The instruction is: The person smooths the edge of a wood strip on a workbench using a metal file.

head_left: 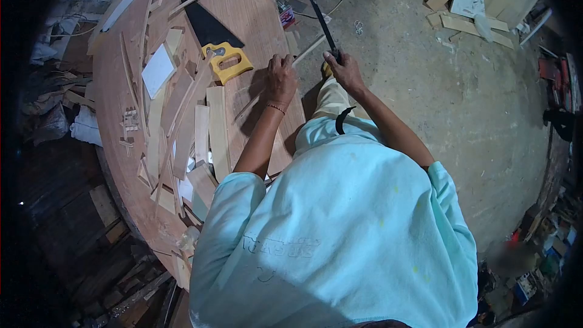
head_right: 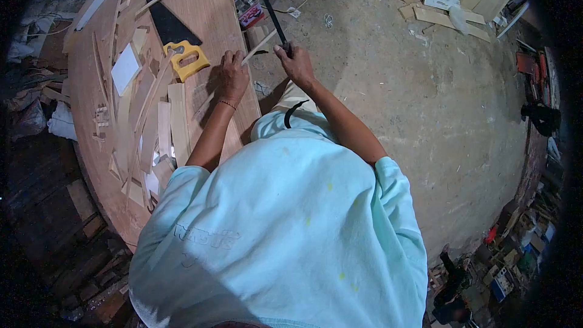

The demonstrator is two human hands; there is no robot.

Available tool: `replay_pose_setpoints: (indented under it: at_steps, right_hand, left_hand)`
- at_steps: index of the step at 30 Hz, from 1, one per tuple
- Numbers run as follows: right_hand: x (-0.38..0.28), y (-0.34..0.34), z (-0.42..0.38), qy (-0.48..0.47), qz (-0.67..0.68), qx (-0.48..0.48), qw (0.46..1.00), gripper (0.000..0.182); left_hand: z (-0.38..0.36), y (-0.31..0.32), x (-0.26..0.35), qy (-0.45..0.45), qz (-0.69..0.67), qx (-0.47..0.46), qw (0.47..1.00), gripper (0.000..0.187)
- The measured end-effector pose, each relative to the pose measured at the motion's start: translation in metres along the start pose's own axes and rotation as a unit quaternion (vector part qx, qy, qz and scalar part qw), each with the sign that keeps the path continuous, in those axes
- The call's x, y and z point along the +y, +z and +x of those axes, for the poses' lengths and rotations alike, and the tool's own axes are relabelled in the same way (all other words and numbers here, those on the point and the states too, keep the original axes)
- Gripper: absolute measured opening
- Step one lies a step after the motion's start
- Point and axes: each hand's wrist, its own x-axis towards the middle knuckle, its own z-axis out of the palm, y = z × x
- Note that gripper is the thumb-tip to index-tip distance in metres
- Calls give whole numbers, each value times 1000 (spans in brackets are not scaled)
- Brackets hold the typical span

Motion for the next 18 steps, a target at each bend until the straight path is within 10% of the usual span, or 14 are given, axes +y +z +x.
replay_pose_setpoints:
  at_steps: [18]
  right_hand:
    - [25,14,8,-55,-109,38,992,37]
  left_hand:
    - [-17,12,-19,29,77,-16,996,19]
